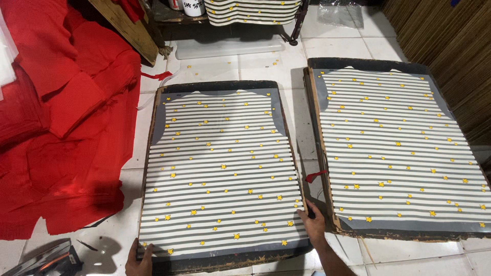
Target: The person places a transparent sheet over a striped fabric with yellow stars on a board. They then use an iron to press the sheet onto the fabric, moving the iron back and forth across the surface.
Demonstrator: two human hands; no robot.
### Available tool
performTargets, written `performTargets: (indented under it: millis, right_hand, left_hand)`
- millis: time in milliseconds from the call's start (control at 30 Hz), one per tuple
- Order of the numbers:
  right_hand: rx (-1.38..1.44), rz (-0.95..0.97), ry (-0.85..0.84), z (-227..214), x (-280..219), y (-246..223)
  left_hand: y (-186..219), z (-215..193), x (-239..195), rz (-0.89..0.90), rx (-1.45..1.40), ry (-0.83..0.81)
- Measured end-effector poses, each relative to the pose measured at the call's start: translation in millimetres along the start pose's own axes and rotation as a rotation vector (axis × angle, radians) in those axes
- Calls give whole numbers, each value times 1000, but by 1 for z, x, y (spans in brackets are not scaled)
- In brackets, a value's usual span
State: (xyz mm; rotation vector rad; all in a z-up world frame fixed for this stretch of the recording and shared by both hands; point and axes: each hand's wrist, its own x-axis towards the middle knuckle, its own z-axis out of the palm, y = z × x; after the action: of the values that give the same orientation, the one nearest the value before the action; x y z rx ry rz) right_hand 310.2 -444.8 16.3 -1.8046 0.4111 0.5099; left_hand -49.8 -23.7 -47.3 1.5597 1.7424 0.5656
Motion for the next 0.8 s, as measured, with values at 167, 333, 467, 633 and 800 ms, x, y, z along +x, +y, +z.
performTargets:
  millis: [167, 333, 467, 633, 800]
  right_hand:
    - [-57, -32, 6, 0, 5, 6]
    - [22, -60, 19, 3, 29, 23]
    - [-69, -215, 28, -3, 42, 57]
    - [-1, -203, -16, -2, 38, 41]
    - [-24, -196, 4, 1, 27, 32]
  left_hand:
    - [27, -12, -15, -80, 21, -38]
    - [28, -10, -10, -116, 29, -70]
    - [31, -29, -25, 59, -43, -124]
    - [48, -27, -30, 1, -51, -125]
    - [56, -36, -39, 30, -126, -181]
